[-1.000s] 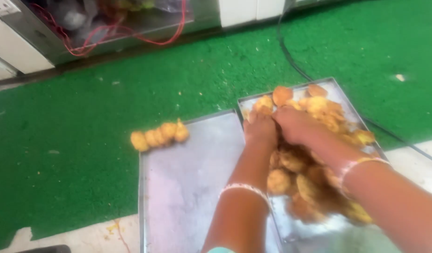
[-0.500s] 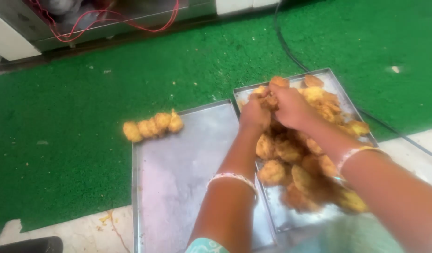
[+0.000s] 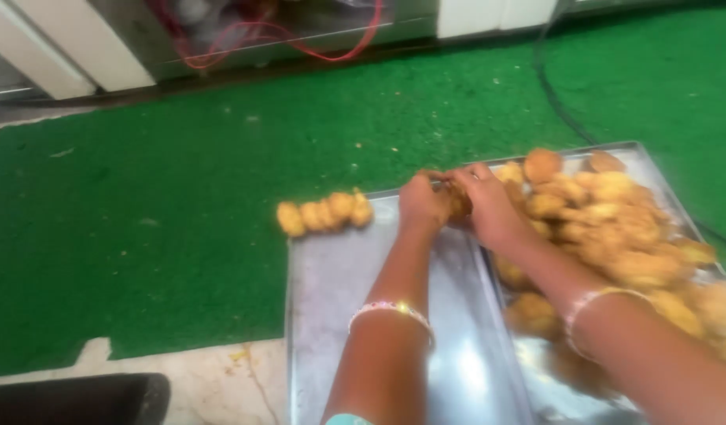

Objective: The person sits on the floor and transfers fried snack pieces by hand from a heaped metal tray, placing them one at a time into neat rows on a second flat metal tray, gradually filling the rows as the pile tray empties.

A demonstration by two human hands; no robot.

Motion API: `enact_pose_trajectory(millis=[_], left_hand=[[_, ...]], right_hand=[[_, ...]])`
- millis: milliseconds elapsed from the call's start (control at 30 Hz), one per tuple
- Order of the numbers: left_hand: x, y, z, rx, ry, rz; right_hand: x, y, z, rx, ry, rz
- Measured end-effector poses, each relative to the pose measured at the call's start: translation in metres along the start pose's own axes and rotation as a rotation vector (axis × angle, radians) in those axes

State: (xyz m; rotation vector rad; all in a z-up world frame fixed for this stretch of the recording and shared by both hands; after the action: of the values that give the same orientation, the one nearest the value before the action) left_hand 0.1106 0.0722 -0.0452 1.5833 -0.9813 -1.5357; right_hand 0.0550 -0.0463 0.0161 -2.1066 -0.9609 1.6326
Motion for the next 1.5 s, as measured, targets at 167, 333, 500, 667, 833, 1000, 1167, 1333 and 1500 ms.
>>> enact_pose_trajectory(millis=[167,333,500,667,833,1000,1167,1333,1500], left_hand=[[-0.055,0.001,0.013,0.079,-0.023,-0.292],[-0.091,-0.019,0.01,0.272,-0.009,-0.758],[-0.109,-0.045,0.009,0.302,-0.128,-0.995],[-0.11,-0.063,0.012,0.279,-0.155,-0.926],[-0.109,-0.07,0.013,0.249,-0.152,-0.859],[-0.1,-0.086,0.01,0.239,-0.172,-0.898],[-0.113,-0.067,0.018,0.21,-0.208,-0.828],[-0.108,-0.078,0.014,0.221,-0.239,-0.818],[-0.096,-0.071,0.006,0.506,-0.145,-1.021]], right_hand=[[0.045,0.001,-0.009,0.019,0.024,0.031],[0.075,-0.005,-0.014,0.303,-0.1,-0.006],[0.104,0.0,-0.02,0.475,-0.21,-0.133],[0.12,-0.003,-0.024,0.308,-0.156,-0.046],[0.123,-0.019,-0.026,0.268,-0.154,-0.013],[0.122,-0.033,-0.024,0.323,-0.185,0.0],[0.122,-0.034,-0.025,0.29,-0.155,0.008],[0.123,-0.034,-0.026,0.238,-0.135,-0.033],[0.125,-0.036,-0.028,0.257,-0.12,-0.012]])
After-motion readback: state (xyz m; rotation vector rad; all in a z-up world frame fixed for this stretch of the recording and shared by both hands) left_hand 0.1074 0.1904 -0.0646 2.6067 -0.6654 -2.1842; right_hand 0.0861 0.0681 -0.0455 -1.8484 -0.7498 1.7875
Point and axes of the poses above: each hand's wrist, its own z-axis away from the middle knuckle, its own x-axis out of the palm, y = z × x, the point moved 6 cm from there along -z, towards the middle knuckle, and after that the axes turned 12 degrees about x, right-handed, at the moved point
